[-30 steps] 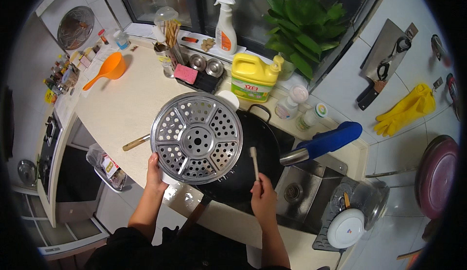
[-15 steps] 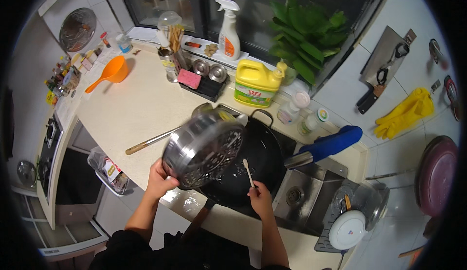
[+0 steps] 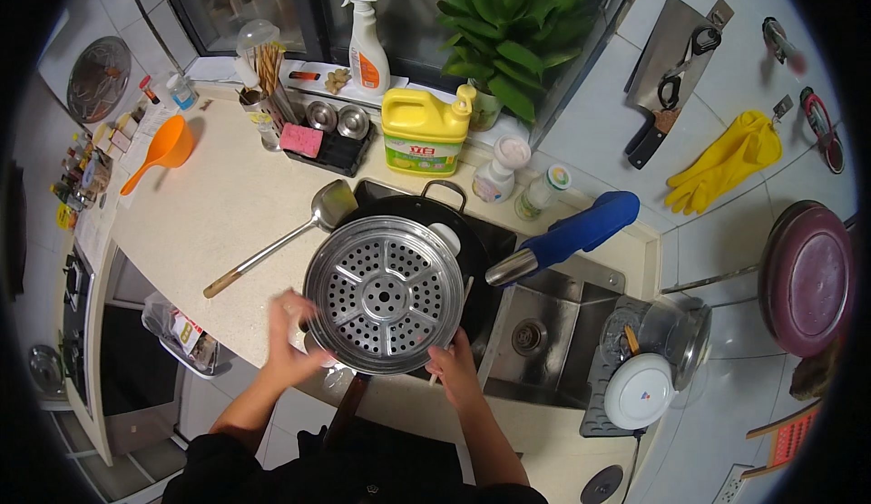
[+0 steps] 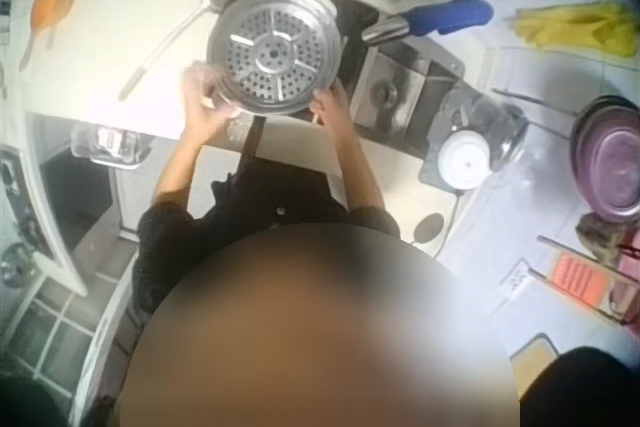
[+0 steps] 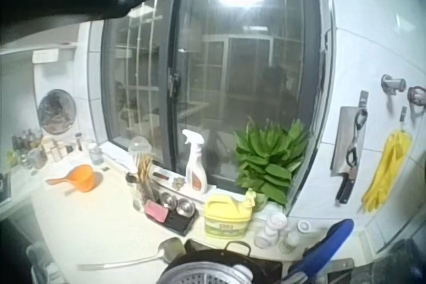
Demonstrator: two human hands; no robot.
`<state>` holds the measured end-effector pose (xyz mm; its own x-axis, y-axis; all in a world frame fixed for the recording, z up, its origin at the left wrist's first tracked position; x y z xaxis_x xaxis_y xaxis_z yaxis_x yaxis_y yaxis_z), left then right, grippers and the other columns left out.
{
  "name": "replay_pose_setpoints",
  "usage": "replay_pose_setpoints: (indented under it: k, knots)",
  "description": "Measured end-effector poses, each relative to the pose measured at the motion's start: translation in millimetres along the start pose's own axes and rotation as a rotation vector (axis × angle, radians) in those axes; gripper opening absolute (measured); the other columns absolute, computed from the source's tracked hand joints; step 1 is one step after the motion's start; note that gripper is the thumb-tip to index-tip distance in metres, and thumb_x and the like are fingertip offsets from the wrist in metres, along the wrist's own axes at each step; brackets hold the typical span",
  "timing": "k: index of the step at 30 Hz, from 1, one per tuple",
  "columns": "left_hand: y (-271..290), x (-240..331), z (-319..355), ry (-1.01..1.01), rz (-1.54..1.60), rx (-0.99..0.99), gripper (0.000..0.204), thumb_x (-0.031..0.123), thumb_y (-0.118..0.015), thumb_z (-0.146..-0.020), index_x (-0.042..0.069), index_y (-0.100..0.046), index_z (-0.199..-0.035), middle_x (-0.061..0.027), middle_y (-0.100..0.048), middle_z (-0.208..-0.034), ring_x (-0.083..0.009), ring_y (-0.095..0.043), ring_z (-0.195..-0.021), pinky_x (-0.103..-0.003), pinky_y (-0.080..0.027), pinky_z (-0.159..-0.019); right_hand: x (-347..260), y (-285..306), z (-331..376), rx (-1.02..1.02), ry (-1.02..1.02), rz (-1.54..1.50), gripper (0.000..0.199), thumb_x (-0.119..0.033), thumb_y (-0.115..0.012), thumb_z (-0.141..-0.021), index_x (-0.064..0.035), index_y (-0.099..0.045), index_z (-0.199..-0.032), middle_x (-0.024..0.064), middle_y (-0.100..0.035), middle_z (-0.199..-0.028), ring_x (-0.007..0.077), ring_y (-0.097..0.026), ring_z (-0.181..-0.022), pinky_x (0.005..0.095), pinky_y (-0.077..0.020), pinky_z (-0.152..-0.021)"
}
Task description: The person scrubs a metal steamer basket with a toothbrush and rinses it under the tap, then places it on a drying rack. They then scrub a metal spatula with the toothbrush and rinse it. Finally, they wipe the countertop with a blue cloth and transfer cooked rice from a rice cooker pot into a separate bowl using a rice paddle.
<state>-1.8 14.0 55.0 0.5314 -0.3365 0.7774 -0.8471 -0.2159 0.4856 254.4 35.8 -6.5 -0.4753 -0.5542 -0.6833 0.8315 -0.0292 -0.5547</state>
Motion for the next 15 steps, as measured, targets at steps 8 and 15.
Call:
replay_pose_setpoints:
  k: [8, 15]
  knots:
    - [11.8, -18.1, -0.2, 0.81, 1.333, 0.034, 0.078, -0.007, -0.045, -0.07, 0.006, -0.013, -0.14, -0.0177, -0.042, -0.126, -0.0257, -0.052, -0.108, -0.034, -0.048, -0.088, 2.2, -7.5, -1.0, -0.086, -0.089, -0.021, 0.044, -0.01, -0.051, -0.082, -0.0054, -0.038, -0.123, 0.0058, -0.057, -0.096, 0.006, -0.04, -0.061, 0.0209, -0.0334, -0.055]
    - [36.1, -31.7, 8.2, 0.973, 1.407, 0.088, 0.06, -0.001, -0.041, -0.072, 0.0, -0.028, -0.13, -0.0232, -0.053, -0.11, -0.026, -0.064, -0.084, -0.032, -0.057, -0.069, -70.2, -15.9, 21.4, 0.064, 0.317, 0.971, 0.029, -0.013, -0.045, -0.09, -0.005, -0.045, -0.119, 0.0073, -0.06, -0.095, 0.0142, -0.058, -0.068, 0.0284, -0.0444, -0.059]
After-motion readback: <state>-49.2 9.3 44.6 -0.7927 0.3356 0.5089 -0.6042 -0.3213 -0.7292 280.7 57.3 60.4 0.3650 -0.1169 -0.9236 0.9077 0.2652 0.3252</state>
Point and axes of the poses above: each hand's wrist, its own z-axis away from the middle knuckle, its own y-axis out of the back of the hand, x = y × z, the point moved 2 cm from there along -z, towards the middle knuckle
